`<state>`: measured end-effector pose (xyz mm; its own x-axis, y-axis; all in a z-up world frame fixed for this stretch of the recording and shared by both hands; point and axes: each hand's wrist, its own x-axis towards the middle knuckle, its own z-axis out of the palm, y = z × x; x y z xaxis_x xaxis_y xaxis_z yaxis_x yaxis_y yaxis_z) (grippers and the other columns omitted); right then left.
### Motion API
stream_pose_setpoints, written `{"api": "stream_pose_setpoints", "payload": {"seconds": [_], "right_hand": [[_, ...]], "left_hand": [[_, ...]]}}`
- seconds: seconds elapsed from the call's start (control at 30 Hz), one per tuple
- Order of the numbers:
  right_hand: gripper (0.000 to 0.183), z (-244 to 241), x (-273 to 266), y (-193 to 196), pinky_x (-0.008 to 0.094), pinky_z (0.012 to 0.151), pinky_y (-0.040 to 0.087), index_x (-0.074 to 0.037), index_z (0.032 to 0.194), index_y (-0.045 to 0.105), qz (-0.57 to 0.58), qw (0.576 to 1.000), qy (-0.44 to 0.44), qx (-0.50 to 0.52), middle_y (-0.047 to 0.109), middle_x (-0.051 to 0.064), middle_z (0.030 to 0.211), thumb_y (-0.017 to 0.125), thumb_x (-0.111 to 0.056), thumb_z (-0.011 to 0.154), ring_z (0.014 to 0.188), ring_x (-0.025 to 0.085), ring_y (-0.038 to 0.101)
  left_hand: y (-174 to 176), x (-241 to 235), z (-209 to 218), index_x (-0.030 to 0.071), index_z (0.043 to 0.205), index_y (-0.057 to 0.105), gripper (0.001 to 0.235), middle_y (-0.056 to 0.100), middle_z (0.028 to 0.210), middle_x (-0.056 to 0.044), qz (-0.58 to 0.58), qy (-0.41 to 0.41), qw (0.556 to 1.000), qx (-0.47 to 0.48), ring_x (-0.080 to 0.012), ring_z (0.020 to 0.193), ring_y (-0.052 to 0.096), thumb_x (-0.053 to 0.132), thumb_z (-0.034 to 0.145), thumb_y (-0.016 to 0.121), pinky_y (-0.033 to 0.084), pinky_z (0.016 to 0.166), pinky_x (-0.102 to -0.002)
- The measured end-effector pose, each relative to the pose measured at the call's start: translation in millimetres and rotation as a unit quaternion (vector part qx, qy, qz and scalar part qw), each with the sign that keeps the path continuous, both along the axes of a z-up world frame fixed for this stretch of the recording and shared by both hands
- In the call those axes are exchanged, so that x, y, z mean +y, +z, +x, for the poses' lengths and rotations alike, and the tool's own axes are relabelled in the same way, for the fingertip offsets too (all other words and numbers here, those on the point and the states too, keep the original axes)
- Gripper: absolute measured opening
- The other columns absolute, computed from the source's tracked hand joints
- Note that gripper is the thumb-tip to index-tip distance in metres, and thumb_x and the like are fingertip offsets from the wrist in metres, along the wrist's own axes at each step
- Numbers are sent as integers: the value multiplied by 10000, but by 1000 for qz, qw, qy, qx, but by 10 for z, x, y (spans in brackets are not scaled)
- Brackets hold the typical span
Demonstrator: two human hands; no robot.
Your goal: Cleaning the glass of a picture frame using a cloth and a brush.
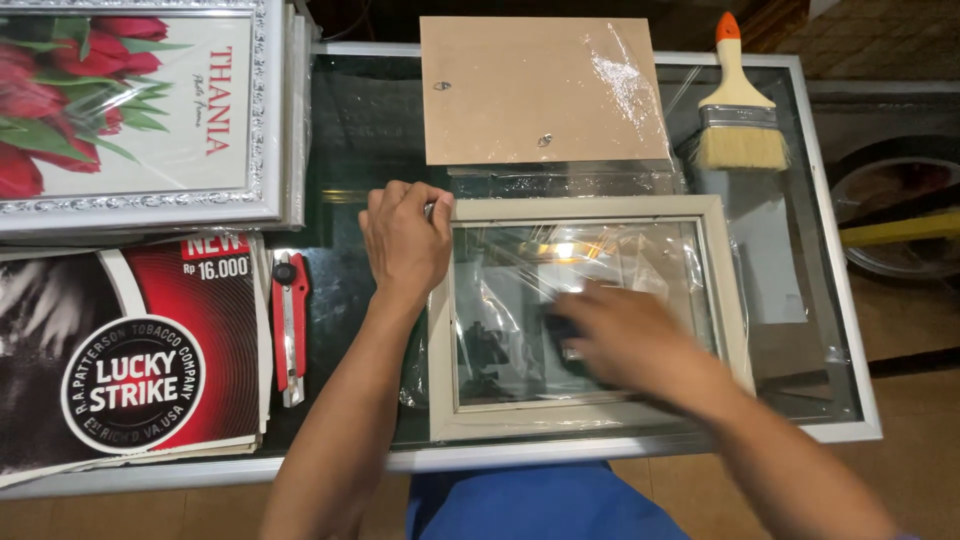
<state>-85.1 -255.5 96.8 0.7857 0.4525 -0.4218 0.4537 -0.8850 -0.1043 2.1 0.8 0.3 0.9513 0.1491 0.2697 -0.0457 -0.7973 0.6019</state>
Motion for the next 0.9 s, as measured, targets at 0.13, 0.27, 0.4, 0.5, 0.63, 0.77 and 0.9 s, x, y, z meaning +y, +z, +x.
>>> {"api": "stream_pose_setpoints", "payload": {"seconds": [0.13,0.27,0.4,0.5,0.63,0.77,0.9], "right_hand": [[460,129,745,-300,506,739,593,-218,1270,622,81,994,67,-37,655,77,1038,746,-325,841,970,362,696],[470,164,535,-195,541,812,574,-202,1292,603,125,992,19,1,653,125,1099,733,-312,854,1028,417,675],[404,88,-326,265,543,942,554,-186,1239,693,73,985,-156,18,718,205,1213,732,-221,839,1158,450,667],[428,77,-1027,205,402,837,605,-318,1310,641,-50,943,-326,34,687,7,1258,722,-313,890,986,256,731],[438,110,-784,187,452,890,585,-261,1327,586,-72,952,-297,17,696,41,1188,694,-335,908,985,298,730],[476,270,14,-77,495,870,601,-190,1310,618,-31,992,-120,-7,706,126,1142,711,-356,874,1079,368,722],[526,467,748,-459,544,746,592,-159,1308,554,65,996,9,-63,631,134,1072,730,-366,857,943,416,712]], "left_hand": [[7,3,-4,256,916,714,167,614,948,27,3,4,1000,-1,-236,1036,592,406,975,671,444,868,-415],[14,-4,-1,251,918,716,165,620,957,11,1,-4,1000,4,-254,1046,591,401,972,673,445,881,-427],[18,9,-8,236,919,720,166,622,959,0,-6,-6,1000,0,-263,1037,594,383,981,674,446,873,-430],[174,-51,-41,152,871,745,131,661,959,-49,8,-3,999,-33,-270,926,561,253,937,697,423,861,-421],[129,-37,-32,149,874,740,123,661,950,-49,7,-2,999,-39,-270,924,562,242,938,690,418,858,-424],[19,5,-3,254,922,711,152,625,962,13,6,-1,1000,8,-263,1040,603,386,975,658,456,870,-434],[18,-2,-2,255,927,712,162,630,968,1,14,2,1000,11,-274,1060,600,404,967,666,458,879,-447]]}}
